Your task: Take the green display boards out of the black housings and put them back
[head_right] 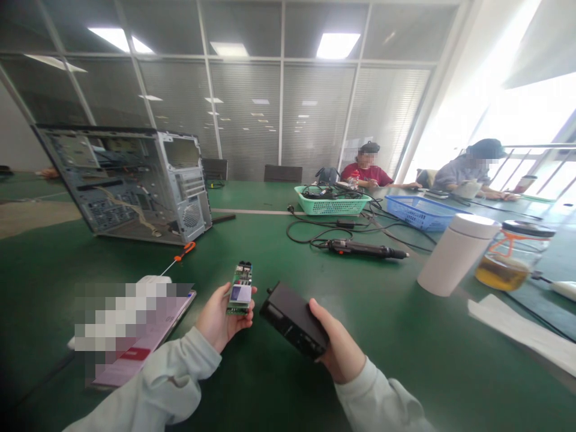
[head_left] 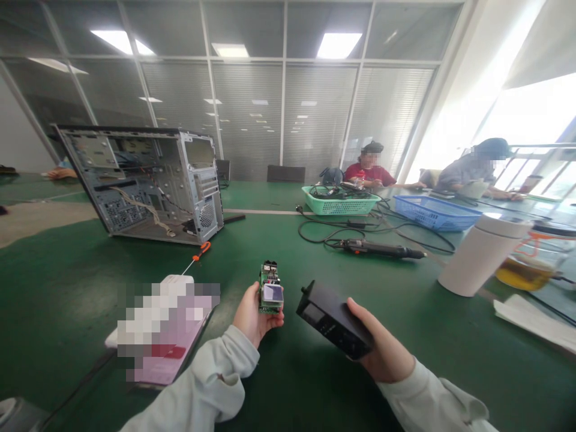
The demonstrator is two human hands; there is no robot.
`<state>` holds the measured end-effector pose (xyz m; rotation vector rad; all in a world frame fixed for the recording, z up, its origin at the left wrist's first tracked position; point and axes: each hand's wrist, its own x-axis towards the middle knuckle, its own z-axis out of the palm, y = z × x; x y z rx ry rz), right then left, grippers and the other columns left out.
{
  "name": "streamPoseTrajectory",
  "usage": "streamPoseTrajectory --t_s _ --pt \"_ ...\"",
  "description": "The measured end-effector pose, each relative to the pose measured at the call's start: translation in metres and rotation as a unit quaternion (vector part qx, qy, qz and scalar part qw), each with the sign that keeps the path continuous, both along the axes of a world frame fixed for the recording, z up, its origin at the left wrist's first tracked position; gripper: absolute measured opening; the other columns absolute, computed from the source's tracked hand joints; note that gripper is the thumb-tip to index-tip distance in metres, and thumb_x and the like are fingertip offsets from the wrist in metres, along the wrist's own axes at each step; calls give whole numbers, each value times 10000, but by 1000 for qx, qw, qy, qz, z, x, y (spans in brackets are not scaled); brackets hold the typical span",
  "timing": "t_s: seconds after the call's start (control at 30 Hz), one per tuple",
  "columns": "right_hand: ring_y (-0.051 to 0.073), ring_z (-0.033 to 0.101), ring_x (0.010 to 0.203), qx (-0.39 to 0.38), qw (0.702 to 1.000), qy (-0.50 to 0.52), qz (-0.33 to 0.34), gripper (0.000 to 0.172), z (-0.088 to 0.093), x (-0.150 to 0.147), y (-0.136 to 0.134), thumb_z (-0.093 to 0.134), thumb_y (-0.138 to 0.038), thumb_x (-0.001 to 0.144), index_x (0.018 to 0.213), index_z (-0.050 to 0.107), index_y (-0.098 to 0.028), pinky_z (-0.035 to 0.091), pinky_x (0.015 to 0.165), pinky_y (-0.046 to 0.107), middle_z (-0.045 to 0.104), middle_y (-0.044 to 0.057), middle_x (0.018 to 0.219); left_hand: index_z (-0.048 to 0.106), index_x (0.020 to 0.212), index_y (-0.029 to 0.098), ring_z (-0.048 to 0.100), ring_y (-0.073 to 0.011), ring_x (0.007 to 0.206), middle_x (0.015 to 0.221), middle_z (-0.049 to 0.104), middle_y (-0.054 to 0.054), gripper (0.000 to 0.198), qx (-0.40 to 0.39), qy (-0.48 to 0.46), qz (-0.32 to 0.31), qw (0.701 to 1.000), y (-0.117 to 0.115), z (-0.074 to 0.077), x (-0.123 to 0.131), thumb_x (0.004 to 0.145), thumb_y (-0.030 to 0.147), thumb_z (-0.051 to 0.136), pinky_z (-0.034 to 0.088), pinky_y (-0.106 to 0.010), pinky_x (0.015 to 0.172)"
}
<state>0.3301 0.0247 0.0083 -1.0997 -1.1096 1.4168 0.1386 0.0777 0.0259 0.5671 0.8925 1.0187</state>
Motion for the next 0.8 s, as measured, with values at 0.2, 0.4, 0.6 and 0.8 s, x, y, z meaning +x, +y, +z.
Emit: streamPoseTrajectory --t_s 0.2,0.4,0.6,0.8 --pt "103 438 410 -101 956 226 159 469 -3 -4 1 529 -557 736 842 628 -111 297 382 159 613 100 659 561 903 77 508 -125 397 492 531 -29 437 9 -7 -4 1000 0 -2 -1 873 349 219 417 -212 407" --pt "121 540 506 -141 950 242 141 526 4 -8 -3 510 -641 733 829 607 -133 411 457 176 620 80 722 576 868 74 508 -132 397 498 535 -43 444 10 -13 -2 1000 2 -5 -2 863 378 251 420 -223 408" --pt "145 589 617 -57 989 125 52 538 0 -12 -7 635 -544 696 1027 502 -142 451 483 163 612 83 820 563 840 90 500 -126 392 484 529 -30 442 8 3 0 1000 2 -3 -1 873 365 218 414 -219 401" --pt "216 597 728 127 981 -125 -70 513 11 18 -6 641 -516 715 1027 438 -162 524 620 310 611 82 855 578 815 85 496 -132 382 483 530 -40 460 12 -6 -1 1000 3 -6 -1 867 387 235 411 -226 384"
